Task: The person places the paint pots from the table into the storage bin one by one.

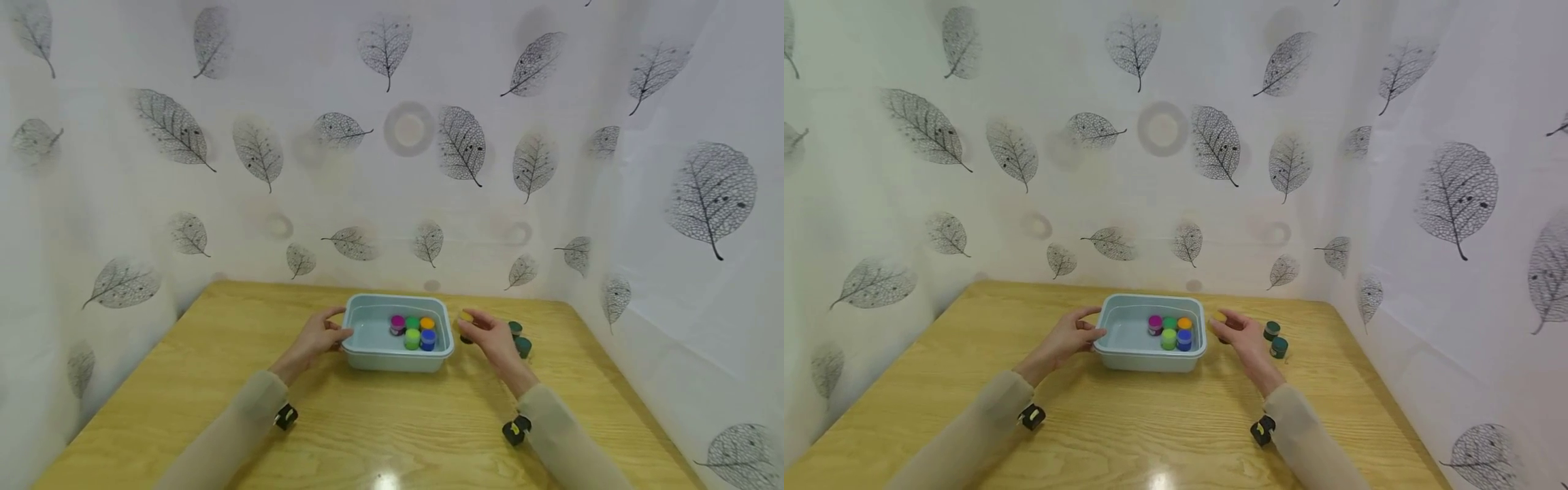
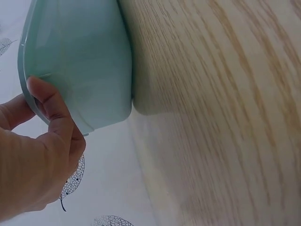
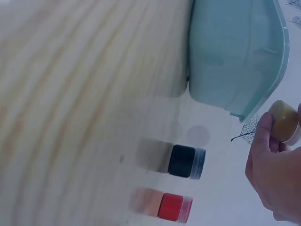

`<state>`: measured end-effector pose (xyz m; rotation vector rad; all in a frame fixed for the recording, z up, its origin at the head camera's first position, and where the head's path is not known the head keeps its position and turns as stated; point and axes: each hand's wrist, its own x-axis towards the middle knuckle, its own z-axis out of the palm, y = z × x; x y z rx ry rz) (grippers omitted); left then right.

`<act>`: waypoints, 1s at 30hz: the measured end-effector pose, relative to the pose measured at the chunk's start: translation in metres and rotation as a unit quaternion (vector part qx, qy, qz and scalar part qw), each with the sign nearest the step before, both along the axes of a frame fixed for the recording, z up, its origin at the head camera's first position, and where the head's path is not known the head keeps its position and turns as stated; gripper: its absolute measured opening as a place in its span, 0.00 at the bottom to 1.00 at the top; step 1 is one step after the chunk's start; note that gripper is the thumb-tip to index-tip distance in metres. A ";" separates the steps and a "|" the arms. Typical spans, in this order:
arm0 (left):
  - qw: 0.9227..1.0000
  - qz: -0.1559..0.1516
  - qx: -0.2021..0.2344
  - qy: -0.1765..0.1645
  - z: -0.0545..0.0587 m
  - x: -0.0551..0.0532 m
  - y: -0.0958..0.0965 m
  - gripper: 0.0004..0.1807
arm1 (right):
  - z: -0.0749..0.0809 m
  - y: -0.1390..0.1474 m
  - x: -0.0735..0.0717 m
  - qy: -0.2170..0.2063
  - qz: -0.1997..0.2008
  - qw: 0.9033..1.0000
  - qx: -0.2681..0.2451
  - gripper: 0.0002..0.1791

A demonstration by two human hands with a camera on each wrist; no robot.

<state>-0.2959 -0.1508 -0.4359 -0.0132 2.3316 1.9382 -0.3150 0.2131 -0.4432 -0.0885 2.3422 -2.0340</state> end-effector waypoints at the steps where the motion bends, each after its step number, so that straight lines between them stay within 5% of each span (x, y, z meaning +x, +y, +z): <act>1: 1.000 0.000 0.001 0.000 0.000 0.000 0.000 0.33 | 0.001 -0.002 0.000 -0.002 -0.001 1.000 -0.005 0.34; 12: 1.000 -0.006 0.010 0.005 -0.003 0.000 -0.001 0.35 | 0.012 -0.030 -0.008 0.050 0.018 0.999 0.011 0.28; 30: 1.000 -0.013 0.018 0.001 -0.005 -0.003 -0.001 0.35 | 0.024 -0.069 -0.019 0.033 0.071 0.996 0.046 0.26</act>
